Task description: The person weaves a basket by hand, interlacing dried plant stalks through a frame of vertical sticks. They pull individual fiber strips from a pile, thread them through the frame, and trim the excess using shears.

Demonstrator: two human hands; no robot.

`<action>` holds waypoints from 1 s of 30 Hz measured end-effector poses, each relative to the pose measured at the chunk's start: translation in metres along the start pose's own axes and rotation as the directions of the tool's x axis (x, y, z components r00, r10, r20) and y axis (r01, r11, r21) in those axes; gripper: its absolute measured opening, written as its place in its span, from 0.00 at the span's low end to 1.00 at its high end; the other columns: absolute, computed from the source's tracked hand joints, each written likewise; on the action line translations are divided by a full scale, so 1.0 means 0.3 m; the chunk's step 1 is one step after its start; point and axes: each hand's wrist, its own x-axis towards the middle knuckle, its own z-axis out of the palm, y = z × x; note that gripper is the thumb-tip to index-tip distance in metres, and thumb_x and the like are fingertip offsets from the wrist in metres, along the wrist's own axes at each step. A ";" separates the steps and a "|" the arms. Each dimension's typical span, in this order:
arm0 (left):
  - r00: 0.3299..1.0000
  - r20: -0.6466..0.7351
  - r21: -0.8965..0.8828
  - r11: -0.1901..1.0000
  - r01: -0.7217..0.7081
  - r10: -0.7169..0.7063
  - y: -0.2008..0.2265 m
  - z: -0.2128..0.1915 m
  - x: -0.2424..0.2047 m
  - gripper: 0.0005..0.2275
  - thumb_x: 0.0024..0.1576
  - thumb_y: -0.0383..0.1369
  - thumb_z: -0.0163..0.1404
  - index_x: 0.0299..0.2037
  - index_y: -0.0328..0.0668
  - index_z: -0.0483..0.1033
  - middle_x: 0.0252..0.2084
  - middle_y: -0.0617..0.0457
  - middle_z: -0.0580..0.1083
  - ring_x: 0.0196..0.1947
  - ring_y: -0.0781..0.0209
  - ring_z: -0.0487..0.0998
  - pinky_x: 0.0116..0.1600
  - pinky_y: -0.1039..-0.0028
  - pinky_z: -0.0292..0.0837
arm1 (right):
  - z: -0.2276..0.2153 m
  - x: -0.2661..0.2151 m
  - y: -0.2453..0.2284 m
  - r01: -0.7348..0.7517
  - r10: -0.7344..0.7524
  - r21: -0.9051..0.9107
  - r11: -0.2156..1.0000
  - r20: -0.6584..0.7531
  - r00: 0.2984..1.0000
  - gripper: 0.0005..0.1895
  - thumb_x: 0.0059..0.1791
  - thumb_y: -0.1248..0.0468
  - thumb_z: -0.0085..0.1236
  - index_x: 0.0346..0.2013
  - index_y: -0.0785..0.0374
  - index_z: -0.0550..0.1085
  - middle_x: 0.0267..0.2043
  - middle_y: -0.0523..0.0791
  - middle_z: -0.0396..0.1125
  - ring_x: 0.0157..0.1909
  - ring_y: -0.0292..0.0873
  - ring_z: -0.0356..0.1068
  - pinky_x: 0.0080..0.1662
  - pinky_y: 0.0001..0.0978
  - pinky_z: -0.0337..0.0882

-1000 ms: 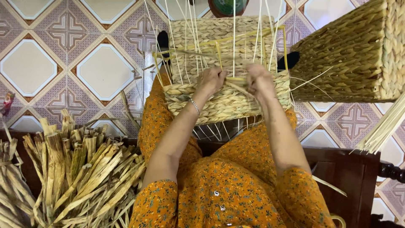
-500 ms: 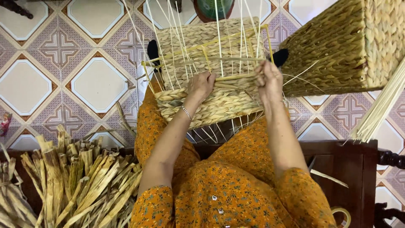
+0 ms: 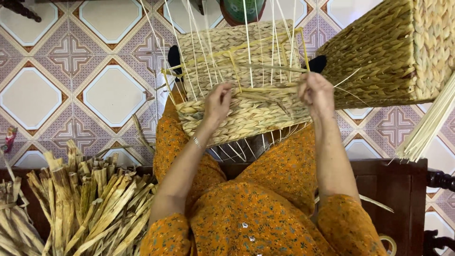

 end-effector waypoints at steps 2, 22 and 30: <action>0.940 -0.209 0.141 0.959 -0.245 0.270 -0.041 -0.046 -0.050 0.05 0.62 0.26 0.50 0.46 0.42 0.77 0.45 0.48 0.75 0.36 0.55 0.76 0.44 0.60 0.78 | -0.040 0.021 0.019 0.122 -0.122 -0.009 0.992 -0.143 0.982 0.11 0.59 0.59 0.50 0.42 0.64 0.75 0.26 0.43 0.70 0.20 0.34 0.59 0.24 0.24 0.61; 0.772 -0.612 -0.311 0.950 -0.035 -0.172 -0.443 -0.260 -0.021 0.15 0.66 0.32 0.48 0.60 0.36 0.61 0.53 0.46 0.67 0.50 0.60 0.69 0.55 0.70 0.68 | -0.283 0.148 0.200 0.290 -0.526 -0.534 0.794 -0.365 0.768 0.05 0.55 0.67 0.60 0.36 0.62 0.73 0.34 0.42 0.72 0.33 0.33 0.71 0.35 0.25 0.74; 0.694 -0.713 -0.251 0.888 -0.385 0.100 -0.339 -0.310 -0.001 0.09 0.66 0.22 0.48 0.54 0.36 0.65 0.26 0.62 0.68 0.24 0.74 0.65 0.28 0.83 0.58 | -0.317 -0.079 0.258 0.159 -0.330 -0.366 0.917 -0.468 0.820 0.09 0.56 0.63 0.54 0.36 0.65 0.71 0.29 0.49 0.73 0.27 0.40 0.76 0.27 0.31 0.78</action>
